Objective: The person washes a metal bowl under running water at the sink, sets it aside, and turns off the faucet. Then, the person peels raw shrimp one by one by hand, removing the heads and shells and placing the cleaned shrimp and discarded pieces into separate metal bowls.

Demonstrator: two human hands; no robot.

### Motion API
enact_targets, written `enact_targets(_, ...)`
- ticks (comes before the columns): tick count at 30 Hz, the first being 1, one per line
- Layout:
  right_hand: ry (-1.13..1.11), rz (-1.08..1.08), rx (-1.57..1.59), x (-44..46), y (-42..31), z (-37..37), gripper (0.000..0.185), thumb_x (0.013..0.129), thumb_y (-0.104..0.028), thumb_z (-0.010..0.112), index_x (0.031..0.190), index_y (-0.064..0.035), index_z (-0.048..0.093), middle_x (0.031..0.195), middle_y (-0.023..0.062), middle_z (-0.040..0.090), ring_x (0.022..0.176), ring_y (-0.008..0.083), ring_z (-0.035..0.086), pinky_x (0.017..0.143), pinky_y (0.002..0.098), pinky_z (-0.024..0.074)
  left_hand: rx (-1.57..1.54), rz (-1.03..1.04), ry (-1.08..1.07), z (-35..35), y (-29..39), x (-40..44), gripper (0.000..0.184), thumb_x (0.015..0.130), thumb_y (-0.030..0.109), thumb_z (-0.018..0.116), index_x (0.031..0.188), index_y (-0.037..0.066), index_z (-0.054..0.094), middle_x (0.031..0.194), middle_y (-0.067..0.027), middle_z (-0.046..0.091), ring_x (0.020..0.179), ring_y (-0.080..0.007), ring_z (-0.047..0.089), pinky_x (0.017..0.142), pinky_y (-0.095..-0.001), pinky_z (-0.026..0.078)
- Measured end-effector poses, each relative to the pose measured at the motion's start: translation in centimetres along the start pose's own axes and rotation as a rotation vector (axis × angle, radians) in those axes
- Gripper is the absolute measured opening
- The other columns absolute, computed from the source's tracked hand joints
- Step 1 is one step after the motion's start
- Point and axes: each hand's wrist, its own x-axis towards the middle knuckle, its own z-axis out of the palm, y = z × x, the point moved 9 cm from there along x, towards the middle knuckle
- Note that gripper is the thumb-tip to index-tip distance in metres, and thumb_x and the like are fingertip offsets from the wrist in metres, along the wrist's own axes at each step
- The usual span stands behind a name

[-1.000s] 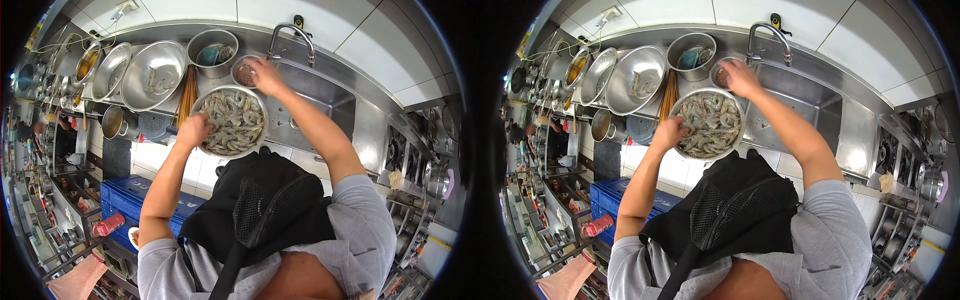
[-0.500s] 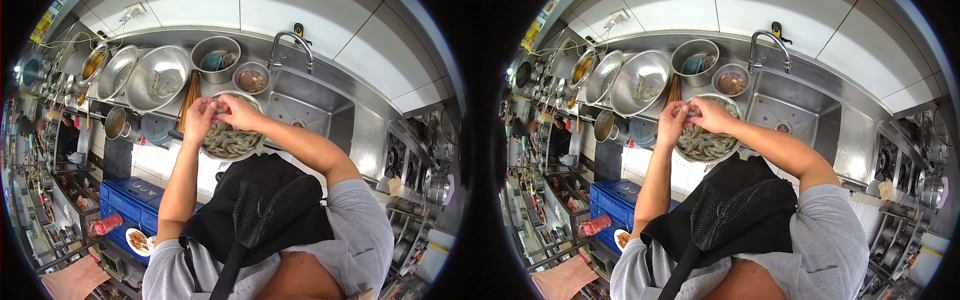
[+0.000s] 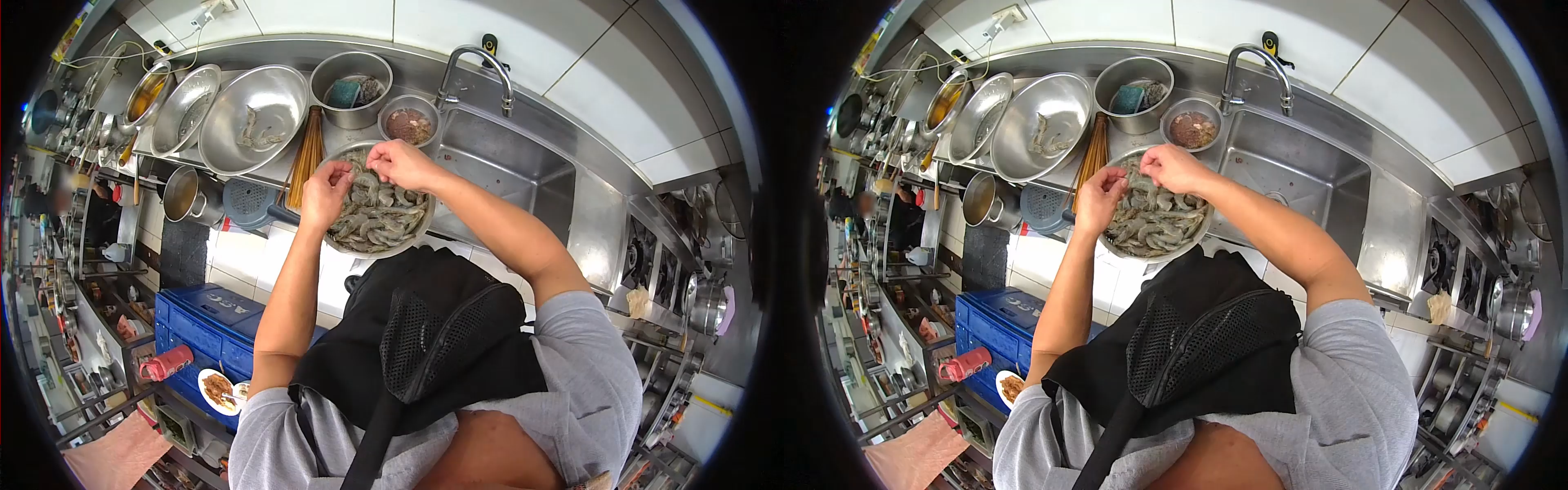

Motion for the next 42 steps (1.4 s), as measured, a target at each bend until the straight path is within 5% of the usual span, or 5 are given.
enact_targets(2,0.103,-0.133,-0.369,-0.7,-0.5,-1.3,0.015,0.089,-0.012,0.061,0.099,-0.0053,0.07,0.083,0.0122,0.067,0.079,0.0348,0.066,0.077,0.0446,0.0522,0.076,0.059,0.038,-0.5,0.2,-0.6,0.019,0.092,0.007,0.069,0.108,-0.002,0.067,0.088,-0.0051,0.07,0.078,-0.0118,0.065,0.07,-0.027,0.053)
enact_targets(18,-0.104,-0.504,-0.975,0.8,2.2,4.4,0.029,0.081,-0.009,0.065,0.104,-0.0231,0.075,0.115,0.0073,0.054,0.113,0.0285,0.051,0.093,0.0498,0.0429,-0.038,0.17,0.605,-15.3,4.1,-1.2,0.018,0.093,0.006,0.063,0.11,0.003,0.069,0.096,-0.0082,0.072,0.083,-0.016,0.064,0.079,-0.0307,0.051)
enact_targets(28,0.12,-0.11,-0.702,1.4,-3.0,0.4,0.03,0.085,-0.032,0.07,0.102,-0.0077,0.072,0.112,0.0163,0.064,0.109,0.036,0.061,0.089,0.0508,0.0502,-0.698,-0.334,0.018,5.1,-2.2,-7.2,0.041,0.103,0.022,0.057,0.134,-0.004,0.049,0.12,-0.0134,0.064,0.103,-0.0215,0.065,0.081,-0.0341,0.057)
enact_targets(37,-0.168,-0.168,-0.486,-1.7,-3.9,4.2,0.028,0.086,-0.022,0.064,0.104,-0.0014,0.07,0.103,0.0196,0.068,0.098,0.0384,0.065,0.086,0.046,0.0511,-0.845,-0.42,0.085,3.7,-3.9,-3.9,0.032,0.108,0.03,0.044,0.119,0.002,0.053,0.108,-0.0103,0.064,0.091,-0.0195,0.066,0.079,-0.0367,0.059)
enact_targets(42,0.175,-0.321,-0.358,-2.1,-6.9,-2.6,0.018,0.09,-0.017,0.065,0.103,-0.0066,0.074,0.097,0.0112,0.063,0.091,0.0296,0.065,0.082,0.0389,0.0504,-0.601,-0.274,-0.067,1.2,-0.5,-2.9,0.028,0.107,0.03,0.046,0.116,0.006,0.059,0.096,-0.0039,0.064,0.083,-0.012,0.062,0.077,-0.0315,0.056)
